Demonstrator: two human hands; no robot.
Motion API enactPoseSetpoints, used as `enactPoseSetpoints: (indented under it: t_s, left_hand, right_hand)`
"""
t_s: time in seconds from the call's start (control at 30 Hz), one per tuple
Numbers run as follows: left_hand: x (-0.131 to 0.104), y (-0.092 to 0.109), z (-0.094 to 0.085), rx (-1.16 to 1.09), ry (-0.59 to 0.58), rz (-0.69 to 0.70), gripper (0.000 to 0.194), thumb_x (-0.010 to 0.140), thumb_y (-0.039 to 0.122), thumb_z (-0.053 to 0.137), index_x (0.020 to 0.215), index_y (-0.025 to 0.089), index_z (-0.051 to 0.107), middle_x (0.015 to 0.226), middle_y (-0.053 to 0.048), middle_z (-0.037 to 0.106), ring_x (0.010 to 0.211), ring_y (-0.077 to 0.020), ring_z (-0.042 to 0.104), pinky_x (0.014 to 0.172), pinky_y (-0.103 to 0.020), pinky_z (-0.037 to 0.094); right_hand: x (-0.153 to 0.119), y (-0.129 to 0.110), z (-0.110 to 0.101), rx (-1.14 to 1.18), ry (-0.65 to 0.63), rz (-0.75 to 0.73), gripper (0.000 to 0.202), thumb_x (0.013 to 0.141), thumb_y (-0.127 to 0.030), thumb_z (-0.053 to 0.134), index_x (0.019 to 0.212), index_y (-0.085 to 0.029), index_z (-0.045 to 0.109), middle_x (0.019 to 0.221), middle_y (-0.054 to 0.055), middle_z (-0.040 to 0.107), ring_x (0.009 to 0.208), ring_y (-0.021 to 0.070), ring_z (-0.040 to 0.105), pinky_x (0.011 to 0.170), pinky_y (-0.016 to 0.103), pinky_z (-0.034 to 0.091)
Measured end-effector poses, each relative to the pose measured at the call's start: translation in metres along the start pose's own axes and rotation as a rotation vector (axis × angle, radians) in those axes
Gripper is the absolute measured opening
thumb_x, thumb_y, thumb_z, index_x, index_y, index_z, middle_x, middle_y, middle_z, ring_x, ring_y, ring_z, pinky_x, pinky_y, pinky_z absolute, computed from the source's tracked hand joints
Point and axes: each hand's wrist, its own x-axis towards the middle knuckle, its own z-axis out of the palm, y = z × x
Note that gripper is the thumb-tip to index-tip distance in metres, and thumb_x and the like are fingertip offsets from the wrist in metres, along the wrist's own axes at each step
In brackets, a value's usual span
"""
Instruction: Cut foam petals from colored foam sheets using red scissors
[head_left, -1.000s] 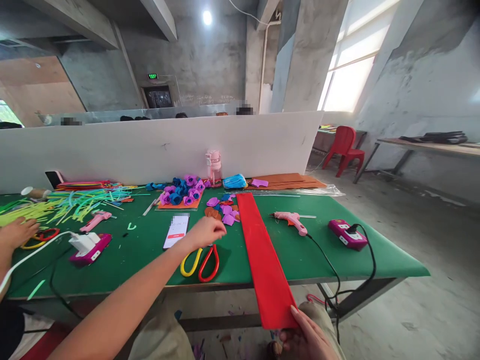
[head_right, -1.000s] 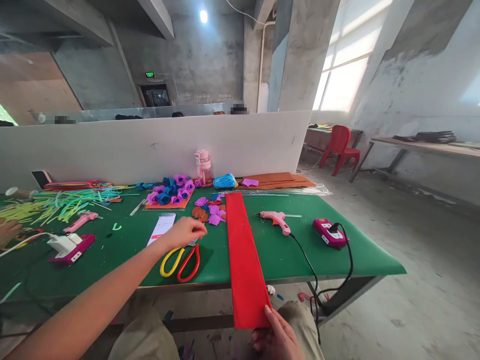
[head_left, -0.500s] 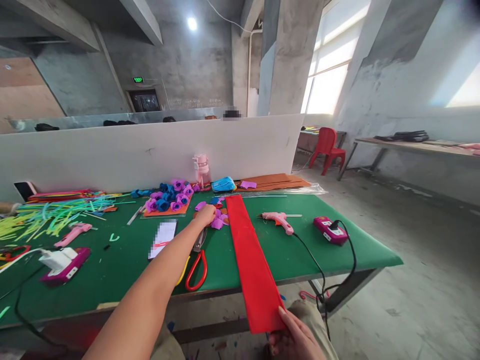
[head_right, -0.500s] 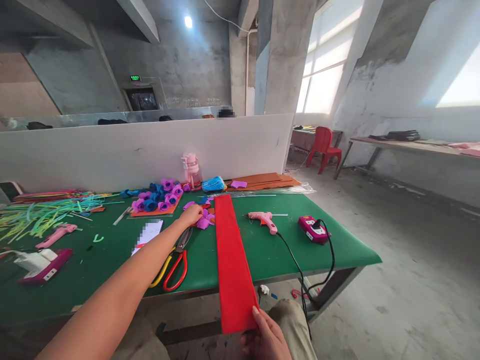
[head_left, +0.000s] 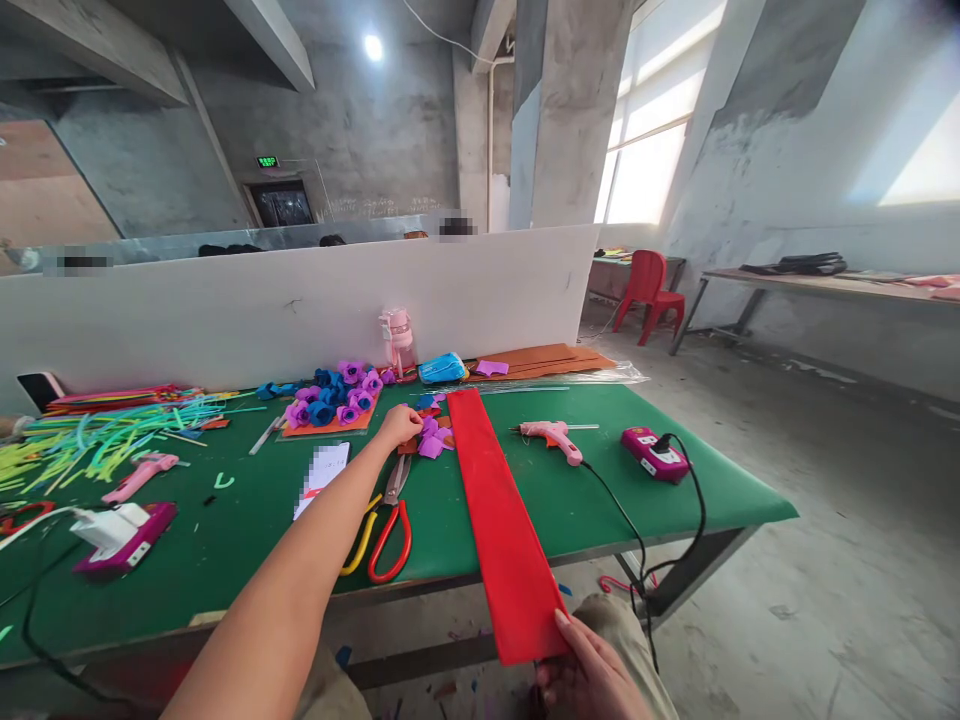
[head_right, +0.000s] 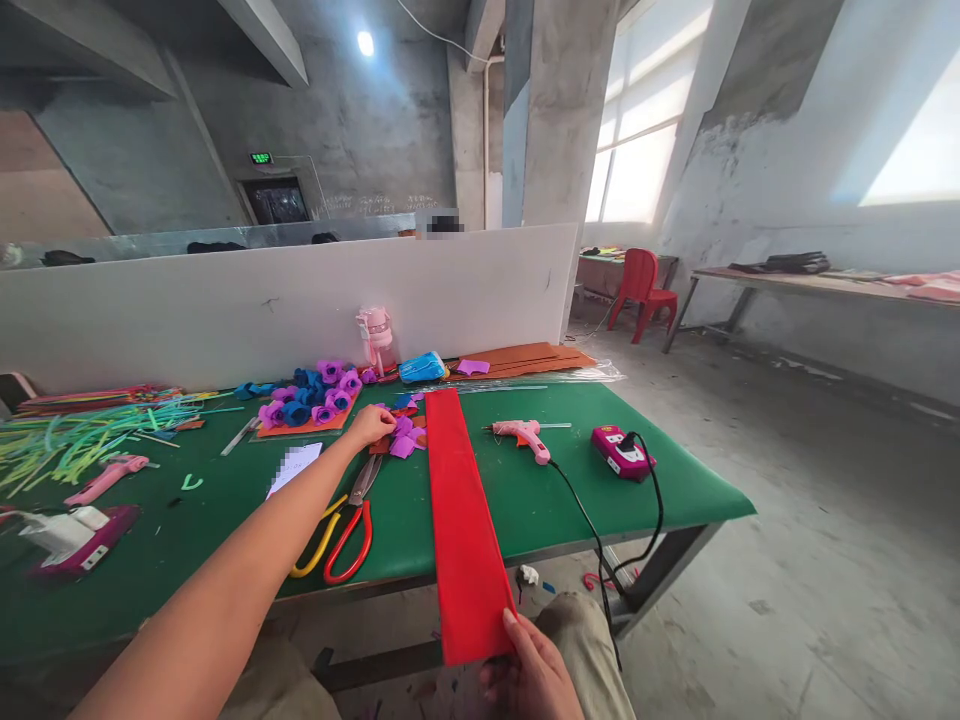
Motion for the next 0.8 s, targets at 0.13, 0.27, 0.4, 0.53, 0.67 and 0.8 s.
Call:
enactPoseSetpoints:
  t_s: [0.13, 0.27, 0.4, 0.53, 0.67, 0.8]
  left_hand:
    - [-0.001, -0.004, -0.003, 0.005, -0.006, 0.011, 0.031, 0.088, 0.033, 0.055, 0.114, 0.016, 0.057, 0.117, -0.007, 0.058, 0.097, -0.0209, 0.059, 0.080, -0.038, 0.052]
    - [0.000, 0.000, -0.005, 0.020, 0.023, 0.065, 0.031, 0.089, 0.033, 0.054, 0.115, 0.017, 0.055, 0.117, -0.008, 0.057, 0.098, -0.0200, 0.059, 0.082, -0.040, 0.051]
    - [0.000, 0.007, -0.002, 0.026, 0.052, 0.119, 0.031, 0.089, 0.033, 0.054, 0.116, 0.016, 0.054, 0.117, -0.008, 0.057, 0.098, -0.0201, 0.059, 0.083, -0.041, 0.051]
    - [-0.003, 0.014, -0.008, 0.030, 0.099, 0.134, 0.031, 0.089, 0.033, 0.054, 0.116, 0.016, 0.054, 0.116, -0.008, 0.057, 0.098, -0.0201, 0.059, 0.083, -0.041, 0.051]
    - [-0.014, 0.027, -0.027, 0.025, 0.138, 0.136, 0.030, 0.090, 0.033, 0.053, 0.115, 0.016, 0.055, 0.115, -0.008, 0.058, 0.096, -0.0194, 0.059, 0.082, -0.040, 0.051]
    - [-0.047, 0.053, -0.037, -0.006, 0.141, 0.171, 0.026, 0.089, 0.033, 0.054, 0.106, 0.015, 0.058, 0.105, -0.006, 0.061, 0.089, -0.0175, 0.060, 0.078, -0.037, 0.051]
  right_hand:
    - [0.000, 0.001, 0.000, -0.009, 0.010, -0.009, 0.036, 0.060, -0.050, 0.075, 0.075, -0.020, 0.061, 0.054, 0.000, 0.060, 0.048, 0.0172, 0.056, 0.047, 0.027, 0.040]
    - [0.000, 0.000, 0.001, 0.000, 0.004, -0.005, 0.035, 0.060, -0.048, 0.076, 0.074, -0.020, 0.061, 0.053, 0.000, 0.059, 0.048, 0.0168, 0.056, 0.047, 0.026, 0.040]
    - [0.003, 0.000, -0.001, 0.002, 0.003, 0.005, 0.035, 0.060, -0.049, 0.076, 0.074, -0.020, 0.061, 0.052, -0.001, 0.059, 0.047, 0.0161, 0.056, 0.047, 0.026, 0.040]
    - [0.005, 0.001, -0.001, -0.017, 0.030, -0.006, 0.038, 0.057, -0.051, 0.076, 0.075, -0.020, 0.062, 0.052, -0.001, 0.059, 0.046, 0.0160, 0.055, 0.044, 0.026, 0.040]
    - [0.001, -0.001, 0.003, -0.022, 0.053, -0.050, 0.035, 0.061, -0.051, 0.072, 0.076, -0.021, 0.063, 0.054, 0.001, 0.059, 0.047, 0.0167, 0.054, 0.045, 0.027, 0.040]
    - [-0.007, -0.005, 0.010, -0.043, 0.082, -0.093, 0.031, 0.067, -0.050, 0.067, 0.072, -0.020, 0.063, 0.055, 0.002, 0.060, 0.048, 0.0176, 0.055, 0.045, 0.028, 0.040]
